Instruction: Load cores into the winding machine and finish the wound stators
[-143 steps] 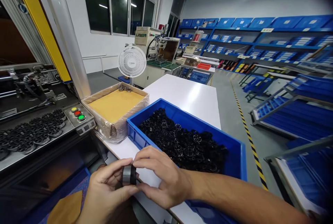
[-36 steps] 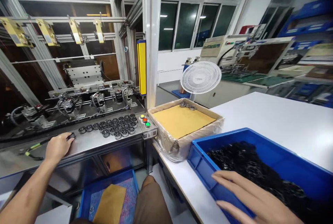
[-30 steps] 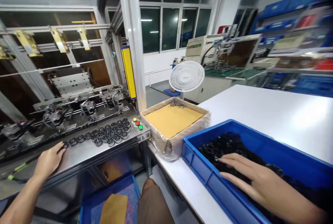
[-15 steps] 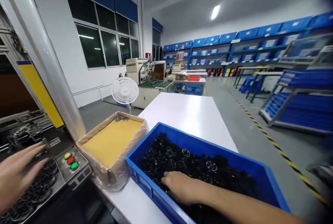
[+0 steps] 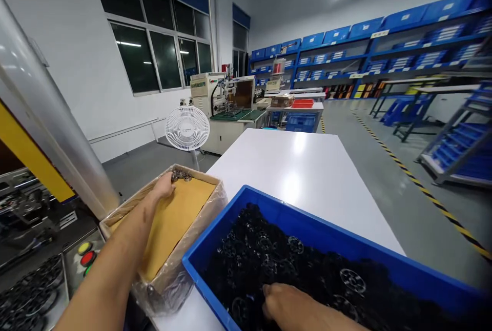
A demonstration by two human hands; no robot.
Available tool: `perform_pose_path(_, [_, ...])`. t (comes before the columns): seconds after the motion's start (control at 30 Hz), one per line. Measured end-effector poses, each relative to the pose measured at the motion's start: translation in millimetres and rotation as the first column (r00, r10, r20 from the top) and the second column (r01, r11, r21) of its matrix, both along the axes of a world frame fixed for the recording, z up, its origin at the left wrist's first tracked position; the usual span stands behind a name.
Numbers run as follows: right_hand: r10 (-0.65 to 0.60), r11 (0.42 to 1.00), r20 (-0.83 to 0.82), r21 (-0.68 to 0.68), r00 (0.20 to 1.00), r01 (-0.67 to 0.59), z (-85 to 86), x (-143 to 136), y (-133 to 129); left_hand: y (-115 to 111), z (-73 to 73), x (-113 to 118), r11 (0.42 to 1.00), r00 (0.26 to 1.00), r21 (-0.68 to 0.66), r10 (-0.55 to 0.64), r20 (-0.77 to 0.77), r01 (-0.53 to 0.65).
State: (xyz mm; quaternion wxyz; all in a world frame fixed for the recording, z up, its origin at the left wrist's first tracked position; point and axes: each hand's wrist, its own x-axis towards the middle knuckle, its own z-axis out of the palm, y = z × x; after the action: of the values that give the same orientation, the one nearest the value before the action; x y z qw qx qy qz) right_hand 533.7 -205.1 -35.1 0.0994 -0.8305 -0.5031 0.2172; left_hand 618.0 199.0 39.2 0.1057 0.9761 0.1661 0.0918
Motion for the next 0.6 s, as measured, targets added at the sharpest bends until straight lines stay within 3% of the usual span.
perform_pose_path(0.17, [0.01,1.0,0.105,0.027,0.994,-0.013,-11.8,-3,3,1,-5.3,19,0.995,0.998,-0.071,0.066,0.019,-0.064])
perform_pose_path(0.33, [-0.051,0.998,0.052,-0.019,0.997,0.052,0.9,-7,11,-12,3.4,8,0.977,1.0,-0.214,0.025,-0.012,-0.027])
perform_pose_path(0.47, [-0.159,0.985,-0.016,-0.074,0.987,0.157,9.8,-7,14,-34,22.3,-26,0.921,0.999,-0.388,-0.034,0.02,0.039])
perform_pose_path(0.6, [-0.147,0.989,-0.018,-0.029,0.989,0.147,1.9,-4,8,-63,42.2,-97,0.811,0.986,-0.569,-0.057,0.156,0.137])
